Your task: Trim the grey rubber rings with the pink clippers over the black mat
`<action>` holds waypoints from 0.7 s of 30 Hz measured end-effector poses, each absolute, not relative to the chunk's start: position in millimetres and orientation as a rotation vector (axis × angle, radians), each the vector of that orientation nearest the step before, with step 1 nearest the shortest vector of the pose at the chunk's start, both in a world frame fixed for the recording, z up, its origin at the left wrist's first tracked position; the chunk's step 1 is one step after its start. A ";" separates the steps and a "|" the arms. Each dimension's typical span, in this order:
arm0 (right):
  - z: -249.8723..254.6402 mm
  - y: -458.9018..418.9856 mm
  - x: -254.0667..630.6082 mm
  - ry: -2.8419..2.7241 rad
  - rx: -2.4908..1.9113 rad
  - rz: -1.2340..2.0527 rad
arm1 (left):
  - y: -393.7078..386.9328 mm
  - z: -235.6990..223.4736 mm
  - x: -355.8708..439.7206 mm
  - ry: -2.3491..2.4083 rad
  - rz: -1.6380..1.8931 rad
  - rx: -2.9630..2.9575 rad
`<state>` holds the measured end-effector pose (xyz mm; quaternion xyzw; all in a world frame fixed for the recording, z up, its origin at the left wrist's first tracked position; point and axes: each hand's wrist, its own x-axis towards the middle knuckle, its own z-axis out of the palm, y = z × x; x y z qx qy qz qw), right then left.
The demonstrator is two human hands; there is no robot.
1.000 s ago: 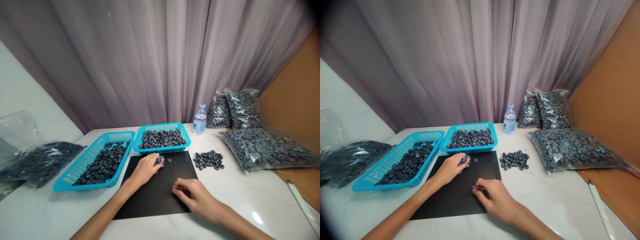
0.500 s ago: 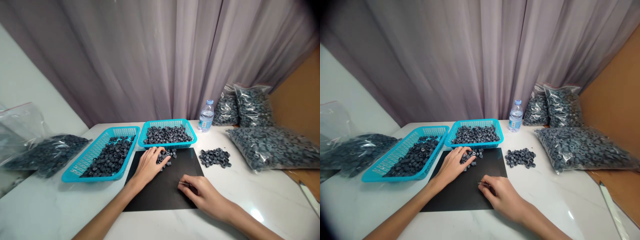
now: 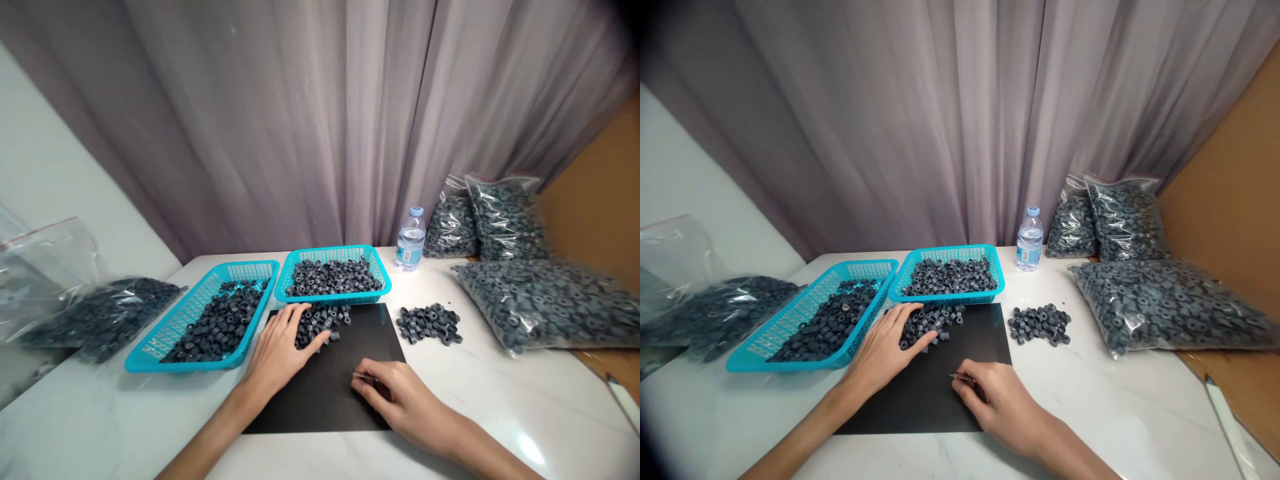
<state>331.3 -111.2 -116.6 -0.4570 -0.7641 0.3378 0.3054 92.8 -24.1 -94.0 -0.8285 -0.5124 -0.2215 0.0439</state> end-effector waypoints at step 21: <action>-117.1 -109.5 329.1 -2.030 -1.212 0.863 | -12.5 -113.7 94.7 -1.790 -0.785 -2.577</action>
